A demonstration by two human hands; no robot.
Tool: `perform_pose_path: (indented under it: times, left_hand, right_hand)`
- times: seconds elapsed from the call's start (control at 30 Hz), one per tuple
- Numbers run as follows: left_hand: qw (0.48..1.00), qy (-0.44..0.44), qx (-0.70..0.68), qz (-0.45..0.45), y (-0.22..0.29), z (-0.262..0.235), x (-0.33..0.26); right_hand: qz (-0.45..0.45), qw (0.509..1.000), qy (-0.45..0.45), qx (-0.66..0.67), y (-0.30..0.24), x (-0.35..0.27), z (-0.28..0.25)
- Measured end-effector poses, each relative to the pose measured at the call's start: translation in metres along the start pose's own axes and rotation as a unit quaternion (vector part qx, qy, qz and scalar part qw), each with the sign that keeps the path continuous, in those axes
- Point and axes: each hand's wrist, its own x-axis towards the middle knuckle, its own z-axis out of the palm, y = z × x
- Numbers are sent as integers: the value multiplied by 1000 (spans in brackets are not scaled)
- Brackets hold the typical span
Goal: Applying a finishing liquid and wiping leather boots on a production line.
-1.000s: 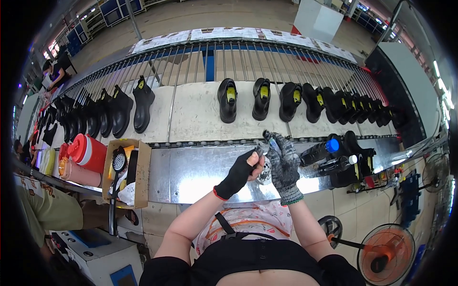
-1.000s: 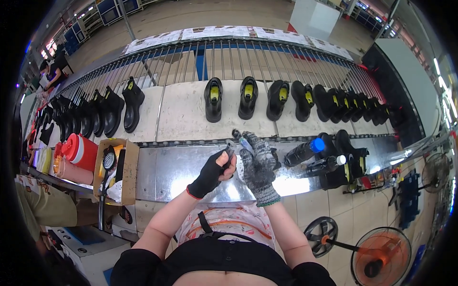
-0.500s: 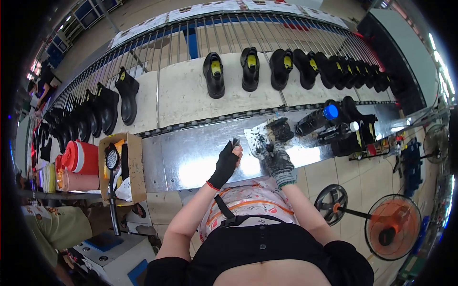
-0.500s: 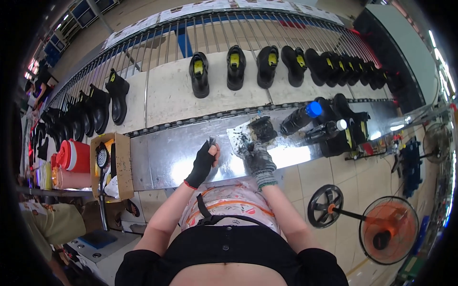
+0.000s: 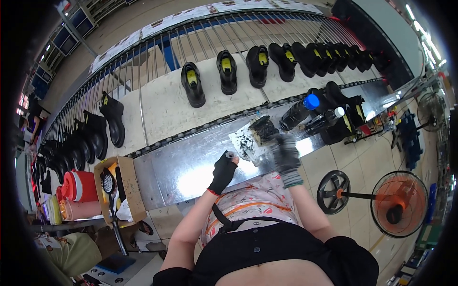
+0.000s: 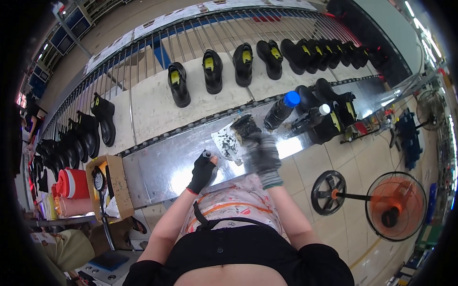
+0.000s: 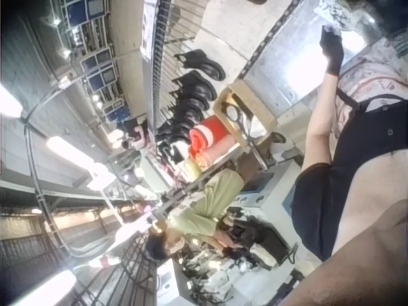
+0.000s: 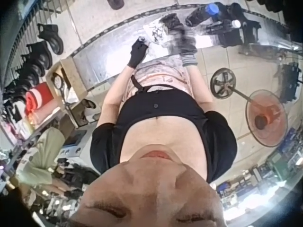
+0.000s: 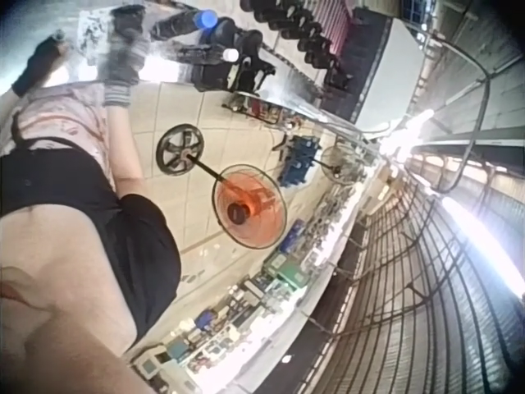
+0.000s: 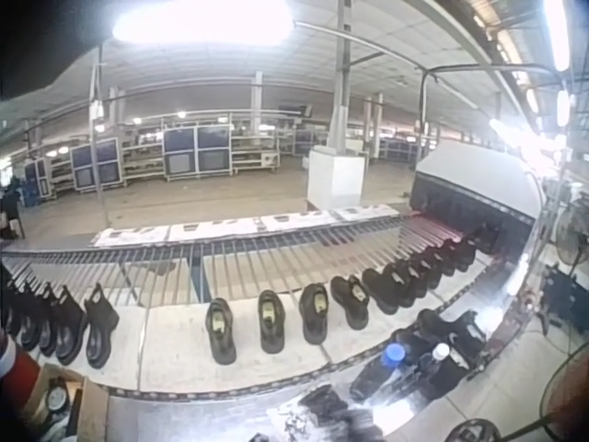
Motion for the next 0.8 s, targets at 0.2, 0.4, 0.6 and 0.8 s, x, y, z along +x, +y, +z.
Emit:
perform_pose_path:
  times: [0.2,0.4,0.6,0.8]
  left_hand:
    - [982,15,-26,185,39,-12,5]
    - [976,-24,-75,201,67,-21,2]
    - [982,-25,-141,126,73,-37,-4]
    - [954,-107,-222,171,136,-75,4]
  right_hand:
    - [119,963,198,-135,4,52,-18]
    - [159,955,218,-122,27,89,-2]
    - [88,964,236,81,43,116,-13]
    - [64,861,-139,485,-29,117,-61]
